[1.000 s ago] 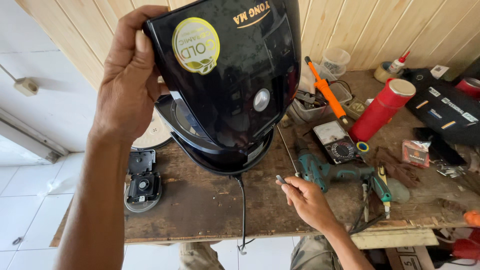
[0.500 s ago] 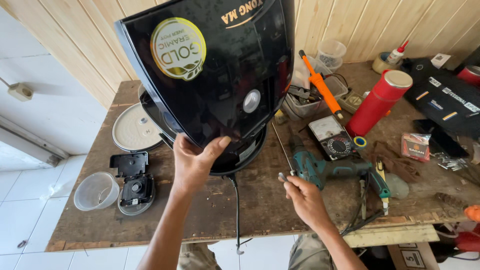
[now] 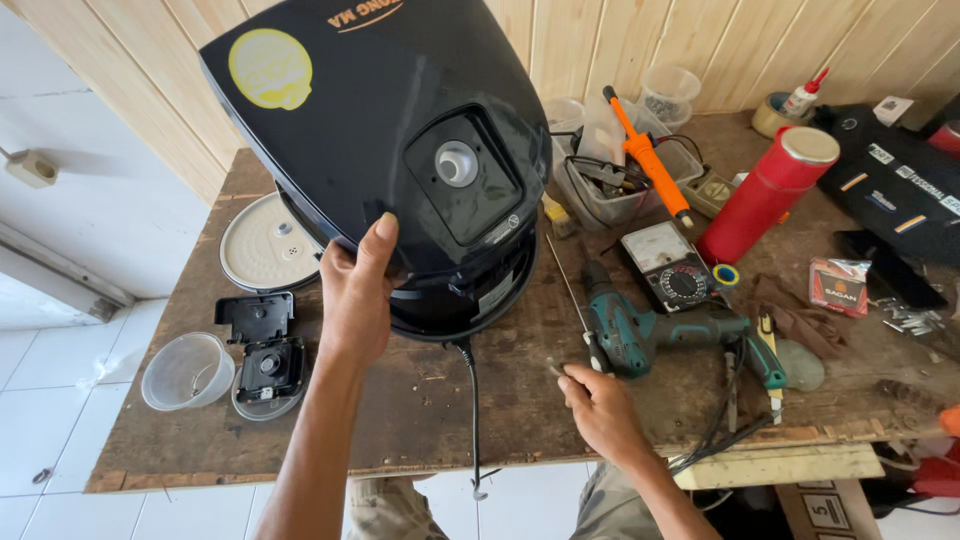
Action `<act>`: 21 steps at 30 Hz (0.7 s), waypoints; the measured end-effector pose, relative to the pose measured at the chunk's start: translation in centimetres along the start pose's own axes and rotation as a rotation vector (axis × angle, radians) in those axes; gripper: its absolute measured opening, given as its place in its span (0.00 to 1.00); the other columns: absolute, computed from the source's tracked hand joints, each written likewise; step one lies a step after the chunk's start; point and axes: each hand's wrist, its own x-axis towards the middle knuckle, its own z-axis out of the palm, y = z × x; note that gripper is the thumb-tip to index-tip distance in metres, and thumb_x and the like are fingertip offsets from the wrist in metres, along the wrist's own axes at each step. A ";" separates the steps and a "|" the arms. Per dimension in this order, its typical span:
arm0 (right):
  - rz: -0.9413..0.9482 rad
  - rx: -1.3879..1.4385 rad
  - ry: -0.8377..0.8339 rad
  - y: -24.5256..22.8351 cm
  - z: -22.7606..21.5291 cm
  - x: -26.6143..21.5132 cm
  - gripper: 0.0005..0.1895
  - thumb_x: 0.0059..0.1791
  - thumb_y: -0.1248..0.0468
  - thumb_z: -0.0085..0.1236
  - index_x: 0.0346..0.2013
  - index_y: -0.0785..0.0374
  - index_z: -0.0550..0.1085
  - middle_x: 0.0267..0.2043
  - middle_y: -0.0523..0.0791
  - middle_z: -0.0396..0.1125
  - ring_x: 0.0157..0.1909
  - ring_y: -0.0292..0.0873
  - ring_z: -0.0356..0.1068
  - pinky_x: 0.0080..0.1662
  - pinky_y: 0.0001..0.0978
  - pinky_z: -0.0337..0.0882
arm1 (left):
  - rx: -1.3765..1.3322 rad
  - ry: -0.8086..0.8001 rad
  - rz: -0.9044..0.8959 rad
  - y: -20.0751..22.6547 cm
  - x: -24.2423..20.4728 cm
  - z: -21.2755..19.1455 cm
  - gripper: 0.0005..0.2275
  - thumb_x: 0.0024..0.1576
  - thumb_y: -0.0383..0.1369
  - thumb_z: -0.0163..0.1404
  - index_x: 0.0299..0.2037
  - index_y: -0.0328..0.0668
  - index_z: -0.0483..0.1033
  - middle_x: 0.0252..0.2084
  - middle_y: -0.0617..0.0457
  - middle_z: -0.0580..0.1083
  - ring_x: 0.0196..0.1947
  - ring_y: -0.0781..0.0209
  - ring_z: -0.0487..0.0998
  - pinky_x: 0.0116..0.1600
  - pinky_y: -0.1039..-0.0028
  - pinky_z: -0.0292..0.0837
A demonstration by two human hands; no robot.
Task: The person disassembles a rice cooker by removing the inner lid and using a screwdriver to pry open the outer casing. They then reassemble the unit, securing the casing and lid back into place.
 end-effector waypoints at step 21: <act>-0.299 0.748 0.042 -19.5 -10.9 16.3 0.25 0.58 0.40 0.67 0.30 0.56 0.74 0.22 0.36 0.49 0.10 0.34 0.50 0.17 0.26 0.49 | -0.027 -0.083 0.486 0.8 -1.3 -0.2 0.48 0.68 0.26 0.61 0.88 0.59 0.33 0.65 0.47 0.76 0.59 0.59 0.82 0.67 0.61 0.87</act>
